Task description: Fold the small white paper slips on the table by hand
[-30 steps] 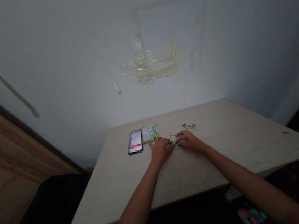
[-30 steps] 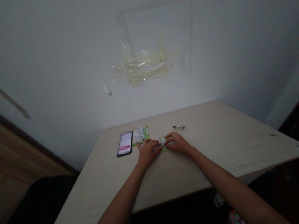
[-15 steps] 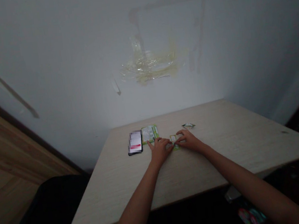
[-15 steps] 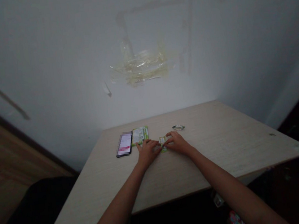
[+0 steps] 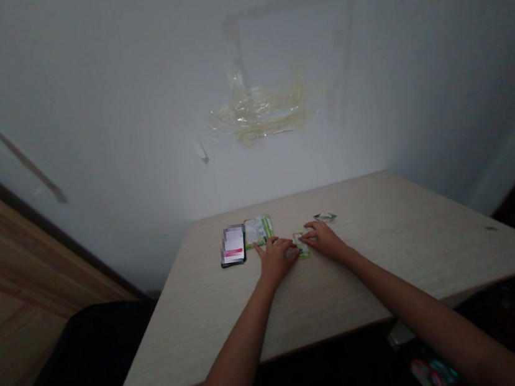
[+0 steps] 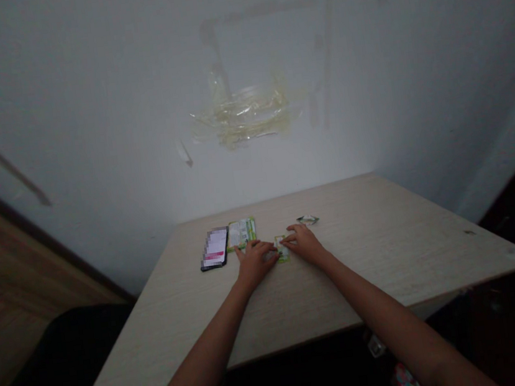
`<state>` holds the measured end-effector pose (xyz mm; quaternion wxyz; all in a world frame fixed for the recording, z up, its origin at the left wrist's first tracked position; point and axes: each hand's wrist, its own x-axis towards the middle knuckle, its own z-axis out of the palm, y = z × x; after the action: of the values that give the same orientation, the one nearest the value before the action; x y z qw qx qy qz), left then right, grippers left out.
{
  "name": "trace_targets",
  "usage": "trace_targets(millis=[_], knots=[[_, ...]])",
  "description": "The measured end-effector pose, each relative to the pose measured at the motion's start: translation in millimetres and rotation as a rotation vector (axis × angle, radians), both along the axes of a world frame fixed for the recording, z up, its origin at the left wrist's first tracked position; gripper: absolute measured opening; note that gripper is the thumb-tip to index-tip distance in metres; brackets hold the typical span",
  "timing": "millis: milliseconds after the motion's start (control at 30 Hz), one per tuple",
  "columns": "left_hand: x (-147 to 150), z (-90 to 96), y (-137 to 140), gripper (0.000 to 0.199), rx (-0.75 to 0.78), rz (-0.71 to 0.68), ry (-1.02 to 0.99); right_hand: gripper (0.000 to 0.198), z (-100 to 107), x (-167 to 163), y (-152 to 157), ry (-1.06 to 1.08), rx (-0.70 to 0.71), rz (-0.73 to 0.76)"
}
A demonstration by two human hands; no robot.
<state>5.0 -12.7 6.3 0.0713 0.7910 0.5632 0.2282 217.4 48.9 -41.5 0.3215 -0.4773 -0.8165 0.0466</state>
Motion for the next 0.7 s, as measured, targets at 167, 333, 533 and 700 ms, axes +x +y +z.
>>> trace_targets(millis=[167, 333, 533, 700], knots=[[-0.1, 1.4, -0.7, 0.021, -0.002, -0.003, 0.016, 0.023, 3.5, -4.1, 0.7, -0.037, -0.017, -0.049], [-0.2, 1.5, -0.4, 0.02, 0.008, -0.007, 0.004, 0.024, 12.1, -7.6, -4.6, -0.089, -0.028, -0.075], [0.9, 1.4, -0.6, 0.019, 0.01, 0.002, -0.007, 0.028, 20.3, -10.8, -11.8, -0.14, -0.05, -0.099], [0.7, 3.2, -1.1, 0.019, 0.002, -0.001, 0.002, 0.031, 24.5, -13.4, -15.7, -0.188, -0.052, -0.122]])
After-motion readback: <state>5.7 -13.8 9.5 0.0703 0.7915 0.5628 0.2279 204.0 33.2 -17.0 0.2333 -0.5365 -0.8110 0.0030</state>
